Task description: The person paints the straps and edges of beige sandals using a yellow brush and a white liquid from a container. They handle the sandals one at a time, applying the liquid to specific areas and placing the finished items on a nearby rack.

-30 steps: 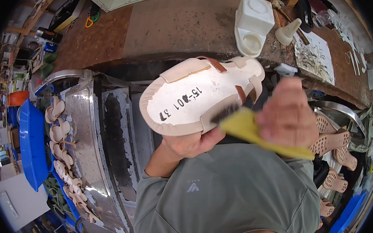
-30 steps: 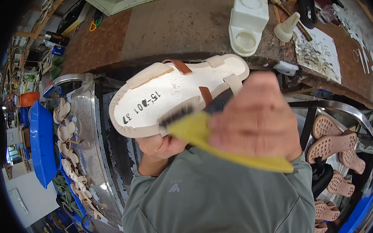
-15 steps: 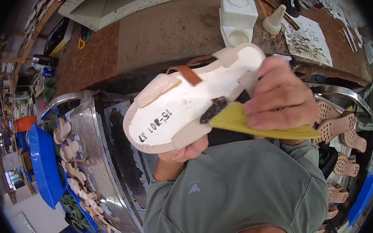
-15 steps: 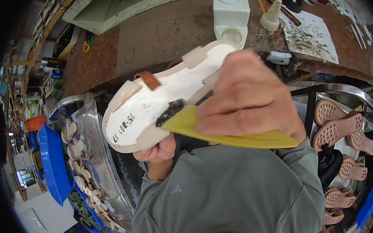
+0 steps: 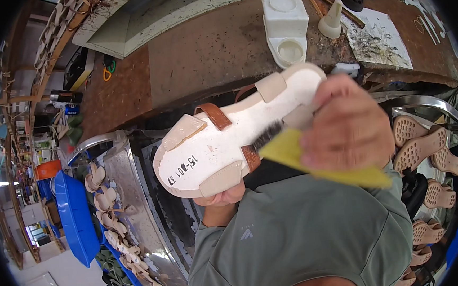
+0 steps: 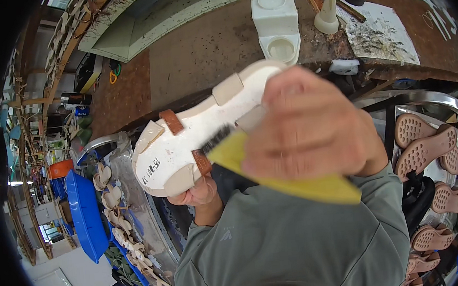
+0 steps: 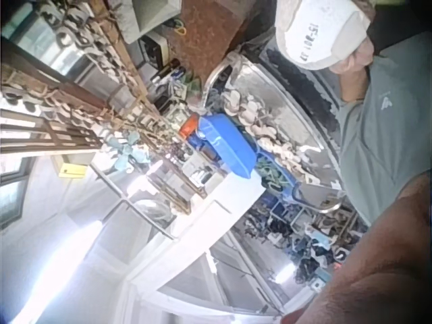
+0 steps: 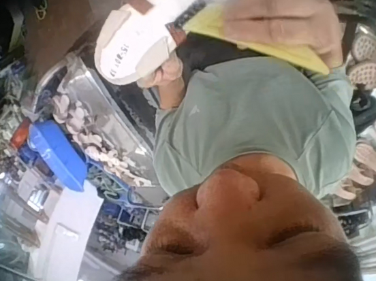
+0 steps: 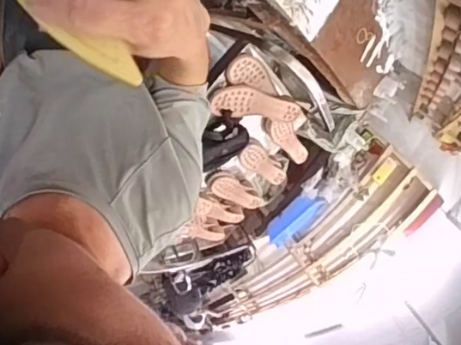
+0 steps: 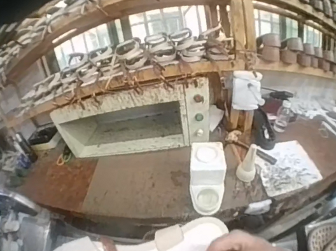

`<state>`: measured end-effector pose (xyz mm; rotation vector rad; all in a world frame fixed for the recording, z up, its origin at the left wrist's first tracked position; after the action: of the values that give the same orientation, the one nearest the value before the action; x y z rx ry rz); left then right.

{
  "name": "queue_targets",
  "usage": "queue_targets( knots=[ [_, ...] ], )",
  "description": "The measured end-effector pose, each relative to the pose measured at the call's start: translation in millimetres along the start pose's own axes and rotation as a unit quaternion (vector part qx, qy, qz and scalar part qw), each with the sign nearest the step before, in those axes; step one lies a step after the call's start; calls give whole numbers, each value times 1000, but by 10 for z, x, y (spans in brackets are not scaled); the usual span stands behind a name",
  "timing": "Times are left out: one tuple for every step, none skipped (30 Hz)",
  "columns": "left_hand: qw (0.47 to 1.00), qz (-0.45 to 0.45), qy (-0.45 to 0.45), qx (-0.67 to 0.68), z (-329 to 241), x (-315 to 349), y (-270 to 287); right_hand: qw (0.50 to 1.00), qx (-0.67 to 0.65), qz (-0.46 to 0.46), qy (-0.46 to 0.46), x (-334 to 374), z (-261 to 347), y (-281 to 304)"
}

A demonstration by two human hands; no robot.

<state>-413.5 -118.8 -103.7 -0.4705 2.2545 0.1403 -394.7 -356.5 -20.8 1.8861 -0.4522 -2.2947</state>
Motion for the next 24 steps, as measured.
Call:
queue_targets(
  knots=[
    [1000,4,-8,-2,7,-15,-15,1000,-8,9,-1,-5,0,-4],
    [1000,9,-15,-4,14,-30,-28,1000,-15,19,1,-18,-12,-2],
    [1000,15,-20,-5,-3,-35,-34,1000,-14,-7,-6,-31,5,9],
    [999,30,-21,0,-20,-39,-33,999,-14,-32,-13,-47,18,16],
    [999,44,-23,4,-28,-49,-35,1000,-15,-10,-10,-81,26,17],
    [998,63,-21,12,-21,-54,-25,1000,-19,14,-6,-106,16,7],
    [996,82,-20,20,-14,-61,-15,999,-24,36,-4,-120,18,-10],
    [995,96,-33,13,-17,-75,-12,996,-48,67,25,-118,78,-28],
    [993,108,-45,5,-36,-108,-8,994,-87,58,42,-113,121,-39],
    [991,121,-58,-2,-54,-144,-6,989,-125,51,59,-111,155,-43],
    [988,134,-70,-10,-65,-175,-1,996,-74,36,40,-130,110,-48],
    [985,153,-73,-10,-81,-178,0,999,-20,21,20,-157,60,-32],
    [982,172,-77,-11,-92,-185,4,999,34,5,1,-184,36,-27],
    [978,197,-73,-7,-99,-185,7,1000,-12,17,-10,-194,51,-55],
    [975,213,-46,28,-77,-187,24,997,-63,30,-20,-196,44,-113],
    [971,230,-16,62,-64,-177,43,991,-132,26,-4,-187,71,-137],
    [961,242,37,132,-41,-177,56,979,-200,22,11,-182,84,-158],
    [940,255,91,206,-39,-172,56,982,-190,-19,2,-181,104,-151],
    [912,267,143,278,-40,-165,56,990,-136,-17,-18,-194,107,-195],
    [875,276,192,348,-47,-154,58,996,-81,-15,-37,-218,101,-280],
    [890,262,177,327,-21,-151,78,996,-87,-15,-19,-211,108,-359],
    [904,250,164,305,-8,-132,104,996,-92,-16,-5,-191,135,-434],
    [916,237,154,284,-5,-101,128,995,-96,-17,8,-166,177,-500],
    [963,245,4,113,-18,-190,95,992,-124,-18,18,-162,248,-487]
  ],
)
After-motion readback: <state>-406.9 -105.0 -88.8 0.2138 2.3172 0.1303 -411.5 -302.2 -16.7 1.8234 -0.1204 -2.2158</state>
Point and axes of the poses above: each hand's wrist, its own x-axis away from the middle knuckle, its own y-axis out of the back of the hand, z = x × y, the point moved 1 cm from there along -x, towards the middle knuckle, and after that the axes turned 10 degrees about -z, right-handed, at the moved point
